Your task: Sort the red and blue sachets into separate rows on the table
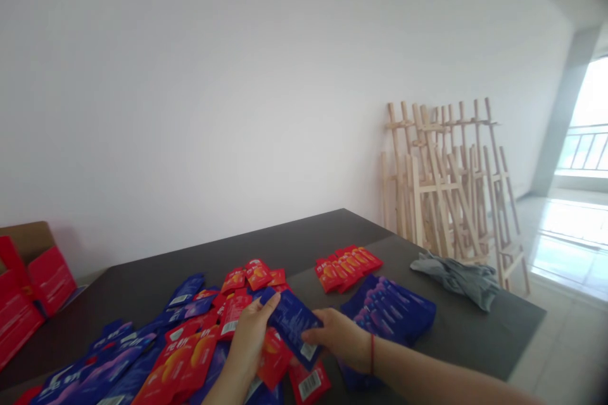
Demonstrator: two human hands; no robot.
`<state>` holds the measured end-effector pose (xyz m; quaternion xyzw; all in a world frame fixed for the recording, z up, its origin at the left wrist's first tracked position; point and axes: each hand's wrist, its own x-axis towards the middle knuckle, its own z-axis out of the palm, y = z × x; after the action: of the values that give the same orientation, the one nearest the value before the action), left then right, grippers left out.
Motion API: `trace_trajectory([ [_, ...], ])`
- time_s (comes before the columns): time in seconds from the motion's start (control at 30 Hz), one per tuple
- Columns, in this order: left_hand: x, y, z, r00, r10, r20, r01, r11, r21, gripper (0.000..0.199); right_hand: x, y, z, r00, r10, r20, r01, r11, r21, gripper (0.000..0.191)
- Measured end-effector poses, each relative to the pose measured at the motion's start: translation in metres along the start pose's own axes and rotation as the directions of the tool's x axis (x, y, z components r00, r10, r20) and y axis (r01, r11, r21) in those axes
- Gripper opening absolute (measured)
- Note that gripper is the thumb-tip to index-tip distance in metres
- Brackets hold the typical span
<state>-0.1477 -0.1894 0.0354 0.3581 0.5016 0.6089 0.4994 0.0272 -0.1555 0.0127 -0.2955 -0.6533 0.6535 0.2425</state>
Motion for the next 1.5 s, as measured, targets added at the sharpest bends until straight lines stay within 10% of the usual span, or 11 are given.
trace_trajectory([
  [0.17, -0.001, 0.0, 0.004, 1.0, 0.02, 0.022, -0.021, 1.0, 0.017, 0.038, -0.014, -0.006, -0.01, 1.0, 0.01, -0.017, -0.007, 0.987, 0.16, 0.032],
  [0.33, 0.0, 0.003, 0.0, 0.998, 0.045, -0.052, -0.041, 0.996, 0.082, 0.046, -0.044, -0.027, -0.026, 0.979, -0.072, -0.192, -0.01, 0.919, -0.394, 0.039],
  [0.43, 0.0, 0.006, 0.0, 0.995, 0.09, -0.051, -0.077, 0.975, 0.209, 0.044, -0.061, -0.031, -0.031, 0.944, -0.285, -0.167, -0.007, 0.487, -0.873, 0.051],
  [0.53, -0.003, -0.002, 0.008, 0.985, 0.099, 0.145, -0.152, 0.895, 0.42, 0.038, -0.068, -0.018, -0.023, 0.975, -0.194, -0.108, -0.104, 0.029, -0.994, 0.058],
  [0.67, -0.009, -0.022, 0.018, 0.94, 0.077, 0.332, -0.268, 0.767, 0.583, 0.03, -0.063, 0.008, -0.002, 0.983, -0.149, -0.102, -0.135, -0.231, -0.964, 0.048],
  [0.8, -0.013, -0.026, 0.018, 0.93, 0.063, 0.363, -0.309, 0.671, 0.674, 0.028, -0.055, 0.018, 0.01, 0.986, -0.141, -0.091, -0.121, -0.224, -0.967, 0.031],
  [0.97, -0.014, -0.021, 0.016, 0.931, 0.065, 0.359, -0.313, 0.647, 0.695, 0.029, -0.048, 0.028, 0.01, 0.986, -0.168, 0.003, -0.021, -0.141, -0.99, 0.055],
  [1.23, -0.019, -0.017, 0.017, 0.923, 0.01, 0.385, -0.329, 0.544, 0.772, 0.029, -0.058, 0.036, 0.0, 0.992, -0.097, 0.076, 0.093, 0.182, -0.979, 0.064],
  [1.5, -0.05, -0.022, 0.046, 0.848, -0.152, 0.508, -0.48, 0.186, 0.857, 0.068, -0.091, -0.007, -0.033, 0.948, -0.161, 0.274, 0.311, 0.291, -0.905, 0.072],
])
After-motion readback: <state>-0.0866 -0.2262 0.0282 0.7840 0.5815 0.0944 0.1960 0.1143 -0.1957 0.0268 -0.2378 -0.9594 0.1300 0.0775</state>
